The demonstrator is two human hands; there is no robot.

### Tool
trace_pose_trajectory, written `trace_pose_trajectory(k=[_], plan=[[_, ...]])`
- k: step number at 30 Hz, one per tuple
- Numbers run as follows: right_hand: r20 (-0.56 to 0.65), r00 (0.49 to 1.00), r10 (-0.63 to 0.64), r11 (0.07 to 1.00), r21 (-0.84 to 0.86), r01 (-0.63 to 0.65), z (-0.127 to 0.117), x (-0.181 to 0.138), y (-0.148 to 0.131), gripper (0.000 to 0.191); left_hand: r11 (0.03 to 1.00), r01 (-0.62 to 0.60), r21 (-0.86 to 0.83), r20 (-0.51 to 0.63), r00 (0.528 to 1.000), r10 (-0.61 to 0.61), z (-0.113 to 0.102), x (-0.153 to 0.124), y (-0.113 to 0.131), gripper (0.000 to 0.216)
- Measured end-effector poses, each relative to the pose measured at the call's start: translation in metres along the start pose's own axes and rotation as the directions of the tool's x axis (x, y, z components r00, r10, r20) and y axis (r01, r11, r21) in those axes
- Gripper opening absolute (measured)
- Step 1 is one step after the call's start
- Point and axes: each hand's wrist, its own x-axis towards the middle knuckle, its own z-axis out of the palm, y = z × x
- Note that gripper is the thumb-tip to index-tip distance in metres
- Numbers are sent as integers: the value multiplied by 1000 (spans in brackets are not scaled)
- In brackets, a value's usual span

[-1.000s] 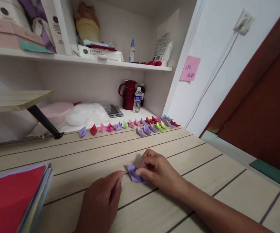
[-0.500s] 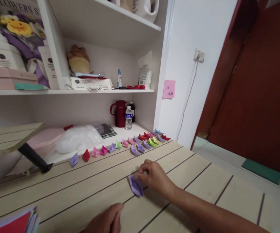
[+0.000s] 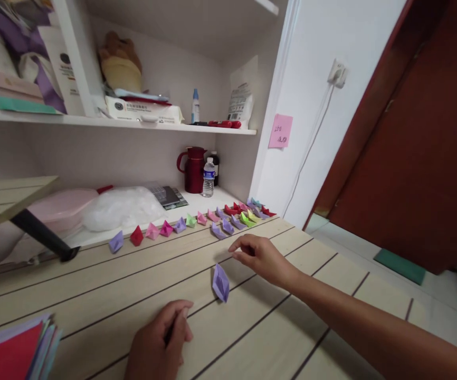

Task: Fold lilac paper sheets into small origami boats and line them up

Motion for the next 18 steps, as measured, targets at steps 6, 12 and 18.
trace_pose_trajectory(k=[6,12,18], plan=[[55,995,-86,995,-46,89,7,-17,-3,22,996,-68,65,-15,998,69,2,0,-3,22],[180,948,-262,937,-189,294,8,-13,-10,28,995,-63,79,11,998,62,1,0,-3,23],[294,852,-433,791,-329,516,15,-6,-12,25,993,-82,82,46,996,79,0,0,-4,24]])
